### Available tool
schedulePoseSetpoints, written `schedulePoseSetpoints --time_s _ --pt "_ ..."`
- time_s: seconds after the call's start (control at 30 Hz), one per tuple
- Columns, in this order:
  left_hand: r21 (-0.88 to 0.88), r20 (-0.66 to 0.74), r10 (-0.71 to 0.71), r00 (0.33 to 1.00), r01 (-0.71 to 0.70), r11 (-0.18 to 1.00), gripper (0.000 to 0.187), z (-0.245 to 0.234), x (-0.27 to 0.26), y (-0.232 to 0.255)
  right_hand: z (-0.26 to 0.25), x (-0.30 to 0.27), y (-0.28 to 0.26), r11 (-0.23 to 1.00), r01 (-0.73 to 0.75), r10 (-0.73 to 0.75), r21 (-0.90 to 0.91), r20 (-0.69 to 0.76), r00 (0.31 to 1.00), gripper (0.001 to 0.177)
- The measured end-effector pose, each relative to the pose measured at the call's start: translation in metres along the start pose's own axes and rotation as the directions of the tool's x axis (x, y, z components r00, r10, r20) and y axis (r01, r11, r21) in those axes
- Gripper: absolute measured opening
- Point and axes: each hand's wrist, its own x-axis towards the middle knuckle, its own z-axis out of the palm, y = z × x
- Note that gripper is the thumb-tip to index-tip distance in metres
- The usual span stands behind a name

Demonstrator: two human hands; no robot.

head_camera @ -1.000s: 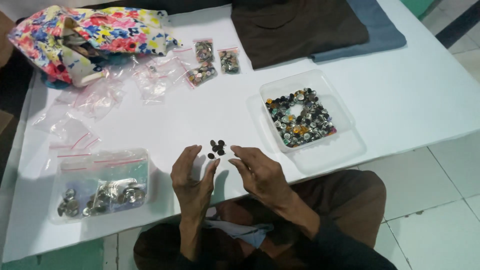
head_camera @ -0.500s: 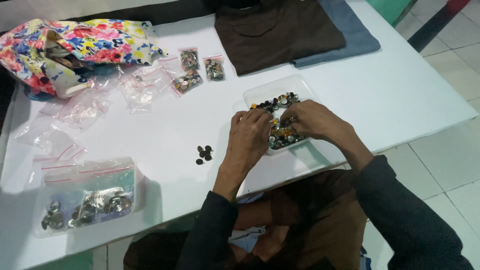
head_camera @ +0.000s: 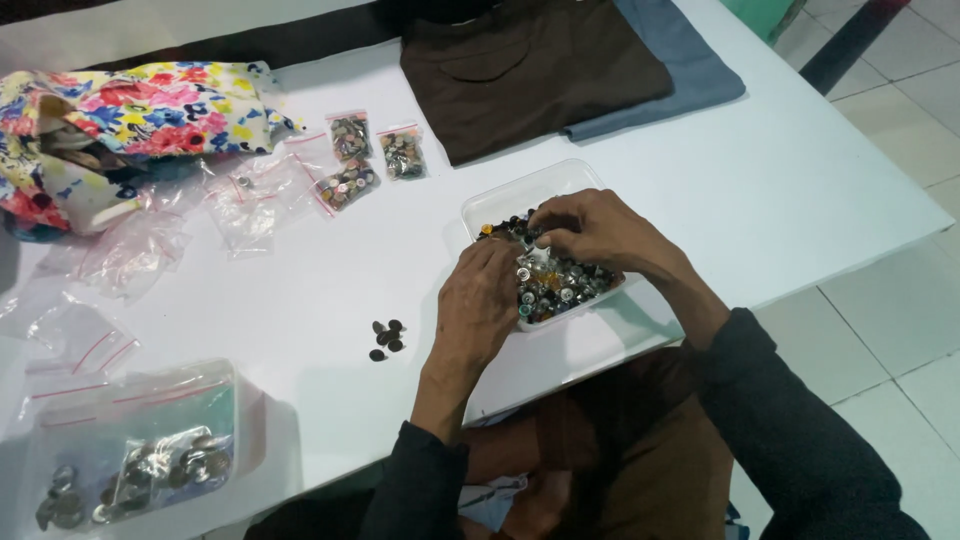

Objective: Sorting small black buttons from a container and placing them on a table

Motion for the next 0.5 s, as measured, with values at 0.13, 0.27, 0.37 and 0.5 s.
schedulePoseSetpoints --time_s 0.13,0.27,0.37,0.5 --pt "0.023 -0.019 0.026 0.999 -0.026 0.999 0.026 0.001 0.001 0.001 -0.003 0.001 0.001 0.999 0.031 -0.033 0.037 0.031 0.999 0.031" --pt "-0.006 0.01 -0.022 1.0 0.022 1.0 0.027 -0.005 0.001 0.008 -0.006 0.001 -0.007 0.999 0.019 -0.015 -0.028 0.132 0.991 0.031" --pt "-0.001 0.031 -0.047 0.998 0.047 0.999 0.028 -0.004 0.003 0.007 0.009 0.02 0.017 0.957 0.019 0.02 -0.289 0.132 0.991 0.026" --pt "0.017 0.046 -0.063 0.997 0.063 0.998 0.027 -0.003 0.001 0.005 0.039 0.039 0.05 0.799 0.122 -0.022 -0.589 0.174 0.985 0.02"
